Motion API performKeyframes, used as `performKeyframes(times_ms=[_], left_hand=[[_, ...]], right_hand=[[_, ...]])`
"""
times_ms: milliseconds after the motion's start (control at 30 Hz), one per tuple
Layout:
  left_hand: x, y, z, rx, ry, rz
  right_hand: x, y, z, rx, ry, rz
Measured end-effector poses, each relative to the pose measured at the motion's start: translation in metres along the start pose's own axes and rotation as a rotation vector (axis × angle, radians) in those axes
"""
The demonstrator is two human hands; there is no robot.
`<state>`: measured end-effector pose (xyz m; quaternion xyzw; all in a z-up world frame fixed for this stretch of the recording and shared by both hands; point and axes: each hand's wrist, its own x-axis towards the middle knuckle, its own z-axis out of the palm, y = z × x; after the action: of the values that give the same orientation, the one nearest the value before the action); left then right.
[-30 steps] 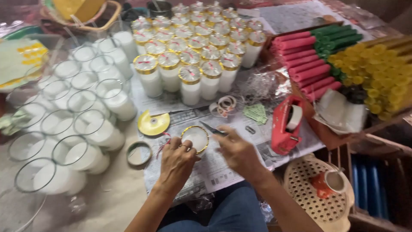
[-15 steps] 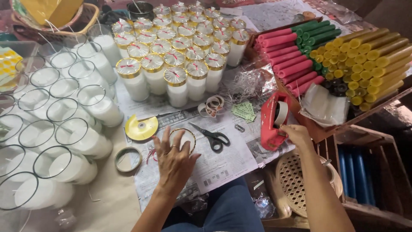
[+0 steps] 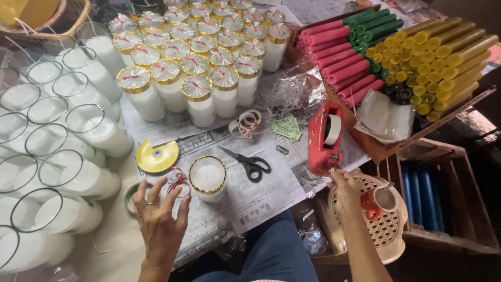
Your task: Wrapping the tops of glass candle jars with plastic film and securing them with decorative gold bands and tape.
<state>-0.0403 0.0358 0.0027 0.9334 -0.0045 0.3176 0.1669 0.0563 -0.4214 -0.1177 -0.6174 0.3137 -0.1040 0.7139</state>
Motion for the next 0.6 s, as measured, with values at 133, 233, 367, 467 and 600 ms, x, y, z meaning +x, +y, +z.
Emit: performKeyframes(times_ms=[133,233,367,467,600], left_hand=[[-0.012,-0.016,0.043,-0.127,-0.014,-0.054],[-0.009,-0.017,0.069,-0.539,-0.089,-0.150],[0.014,0.006,0.066,-0.843,-0.292,-0.341],[0.000,0.012,0.084,-0.739,-0.227,-0.325],[-0.004,0.033,0.102,-0.471,-0.119,-0.318]], right_hand=[[0.029,0.025,0.002,0.102,-0.144,0.150],[0.034,0.031,-0.005,-0.047,-0.187,0.131],[0.019,0.051,0.000,-0.106,-0.161,0.225],[0.000,0.051,0.001,-0.182,-0.160,0.092],[-0.120,-0.075,0.061,-0.646,-0.478,-0.117]])
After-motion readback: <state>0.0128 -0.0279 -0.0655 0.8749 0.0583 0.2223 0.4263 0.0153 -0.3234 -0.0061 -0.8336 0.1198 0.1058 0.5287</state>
